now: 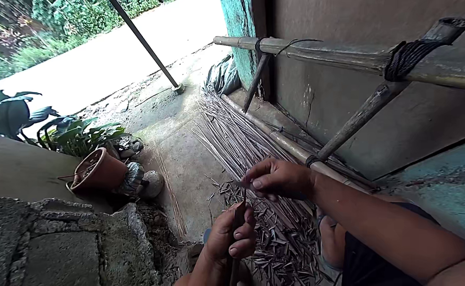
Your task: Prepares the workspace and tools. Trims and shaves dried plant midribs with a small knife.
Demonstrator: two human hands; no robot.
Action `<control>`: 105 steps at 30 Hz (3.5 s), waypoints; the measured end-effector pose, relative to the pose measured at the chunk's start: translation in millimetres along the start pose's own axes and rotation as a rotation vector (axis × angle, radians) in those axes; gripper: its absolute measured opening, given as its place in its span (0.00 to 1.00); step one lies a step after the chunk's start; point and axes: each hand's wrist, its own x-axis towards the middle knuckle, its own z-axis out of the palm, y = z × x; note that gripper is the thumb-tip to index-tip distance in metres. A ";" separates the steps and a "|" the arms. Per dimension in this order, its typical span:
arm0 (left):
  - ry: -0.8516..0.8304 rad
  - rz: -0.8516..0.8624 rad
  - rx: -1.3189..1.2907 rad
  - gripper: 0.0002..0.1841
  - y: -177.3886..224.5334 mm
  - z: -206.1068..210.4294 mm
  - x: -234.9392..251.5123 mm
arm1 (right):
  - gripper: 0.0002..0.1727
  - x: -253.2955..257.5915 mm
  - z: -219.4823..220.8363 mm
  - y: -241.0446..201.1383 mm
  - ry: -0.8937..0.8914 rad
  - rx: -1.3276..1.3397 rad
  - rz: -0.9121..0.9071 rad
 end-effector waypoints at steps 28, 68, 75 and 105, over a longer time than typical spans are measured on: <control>0.421 0.217 0.688 0.16 -10.5 -2.7 5.2 | 0.13 4.4 -8.9 -18.0 0.406 0.012 0.144; 0.281 0.224 0.487 0.15 -0.4 -2.3 0.5 | 0.12 6.0 -20.6 8.4 0.243 -0.249 -0.018; 0.300 0.228 0.530 0.15 -0.4 -0.5 -1.4 | 0.08 14.1 -16.2 4.4 0.572 -0.230 -0.122; 0.235 0.318 0.171 0.17 2.9 -5.3 -6.2 | 0.17 5.6 5.7 7.7 0.059 -0.038 0.036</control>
